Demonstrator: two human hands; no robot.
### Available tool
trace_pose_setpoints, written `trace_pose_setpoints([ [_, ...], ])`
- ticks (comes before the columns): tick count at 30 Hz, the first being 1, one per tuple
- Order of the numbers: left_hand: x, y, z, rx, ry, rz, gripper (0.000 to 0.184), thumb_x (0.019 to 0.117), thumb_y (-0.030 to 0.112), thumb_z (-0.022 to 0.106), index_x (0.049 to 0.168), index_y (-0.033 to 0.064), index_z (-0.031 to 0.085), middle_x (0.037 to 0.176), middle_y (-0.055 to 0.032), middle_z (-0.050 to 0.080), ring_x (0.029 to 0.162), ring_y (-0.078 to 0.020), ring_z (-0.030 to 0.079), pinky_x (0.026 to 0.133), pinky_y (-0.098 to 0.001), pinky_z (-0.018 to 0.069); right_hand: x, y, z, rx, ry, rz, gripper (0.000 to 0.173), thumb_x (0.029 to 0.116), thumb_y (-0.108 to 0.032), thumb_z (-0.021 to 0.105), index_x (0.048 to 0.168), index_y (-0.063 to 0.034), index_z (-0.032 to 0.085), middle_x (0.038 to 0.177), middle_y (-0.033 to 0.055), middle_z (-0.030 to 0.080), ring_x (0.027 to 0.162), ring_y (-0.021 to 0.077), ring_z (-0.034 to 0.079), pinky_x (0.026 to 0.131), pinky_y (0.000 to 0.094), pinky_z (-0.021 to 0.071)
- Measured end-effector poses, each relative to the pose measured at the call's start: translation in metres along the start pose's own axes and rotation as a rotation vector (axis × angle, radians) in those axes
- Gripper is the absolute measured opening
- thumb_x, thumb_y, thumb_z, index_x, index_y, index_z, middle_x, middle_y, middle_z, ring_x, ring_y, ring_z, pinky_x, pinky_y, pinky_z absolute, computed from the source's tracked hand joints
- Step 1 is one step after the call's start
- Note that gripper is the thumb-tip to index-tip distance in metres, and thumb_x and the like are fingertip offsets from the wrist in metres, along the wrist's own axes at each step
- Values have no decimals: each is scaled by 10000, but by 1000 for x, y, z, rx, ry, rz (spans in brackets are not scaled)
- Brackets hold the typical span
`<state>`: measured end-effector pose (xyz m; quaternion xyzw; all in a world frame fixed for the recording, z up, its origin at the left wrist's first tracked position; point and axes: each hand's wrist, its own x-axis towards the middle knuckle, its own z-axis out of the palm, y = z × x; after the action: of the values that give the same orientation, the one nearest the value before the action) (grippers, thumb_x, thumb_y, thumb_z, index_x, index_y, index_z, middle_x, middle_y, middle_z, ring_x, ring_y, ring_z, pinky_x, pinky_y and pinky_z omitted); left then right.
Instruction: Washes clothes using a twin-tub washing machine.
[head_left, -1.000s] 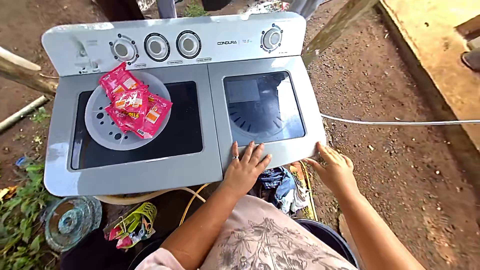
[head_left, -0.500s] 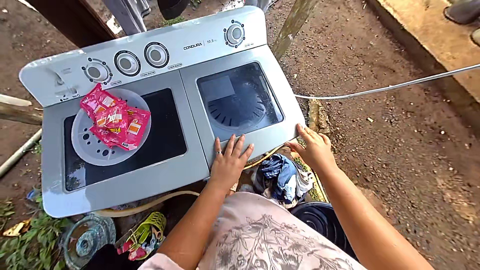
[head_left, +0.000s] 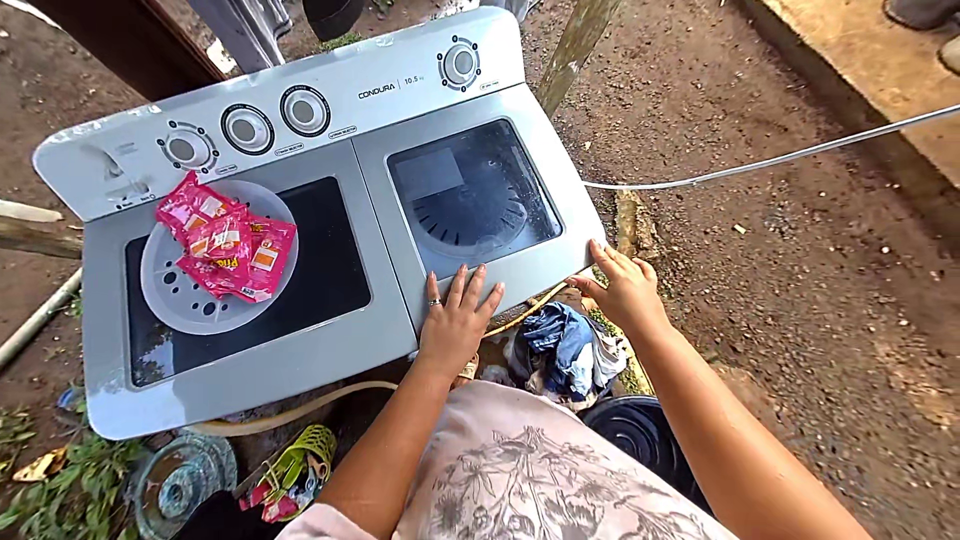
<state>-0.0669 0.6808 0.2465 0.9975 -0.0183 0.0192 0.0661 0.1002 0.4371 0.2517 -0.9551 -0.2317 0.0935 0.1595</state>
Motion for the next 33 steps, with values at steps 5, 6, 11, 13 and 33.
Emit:
trace_pose_setpoints([
  [5,1,0,-2,4,-31,-5,544,1013,384,602,1541,322,489,1616,-87,435,1499,-383,379,1115,-773,247,0,1,0,-4,-6,7,804,969,-567,624,1573,-76,420,1552,223,480,1464,377,436,1204,666,197],
  [6,1,0,-1,-7,-15,-3,541,1008,376,611,1534,315,502,1607,-93,448,1491,-390,390,1111,-777,249,0,0,0,3,-7,8,796,970,-553,633,1570,-75,424,1550,223,483,1461,380,437,1203,668,196],
  [11,1,-1,1,-19,25,2,529,997,370,629,1513,310,532,1583,-106,477,1468,-400,423,1102,-782,263,0,0,1,20,8,6,787,969,-543,639,1567,-76,431,1542,226,491,1457,380,443,1199,668,205],
  [13,0,0,1,-9,26,4,531,999,372,625,1517,312,526,1588,-104,471,1470,-400,419,1099,-786,261,0,0,1,18,10,10,794,967,-550,639,1567,-74,430,1551,223,481,1460,377,441,1199,667,209],
  [33,1,0,1,19,-7,0,526,1015,397,593,1529,328,507,1600,-104,456,1485,-405,394,1105,-789,239,-1,2,4,62,6,39,785,960,-543,655,1575,-109,429,1569,184,475,1473,359,426,1204,660,202],
])
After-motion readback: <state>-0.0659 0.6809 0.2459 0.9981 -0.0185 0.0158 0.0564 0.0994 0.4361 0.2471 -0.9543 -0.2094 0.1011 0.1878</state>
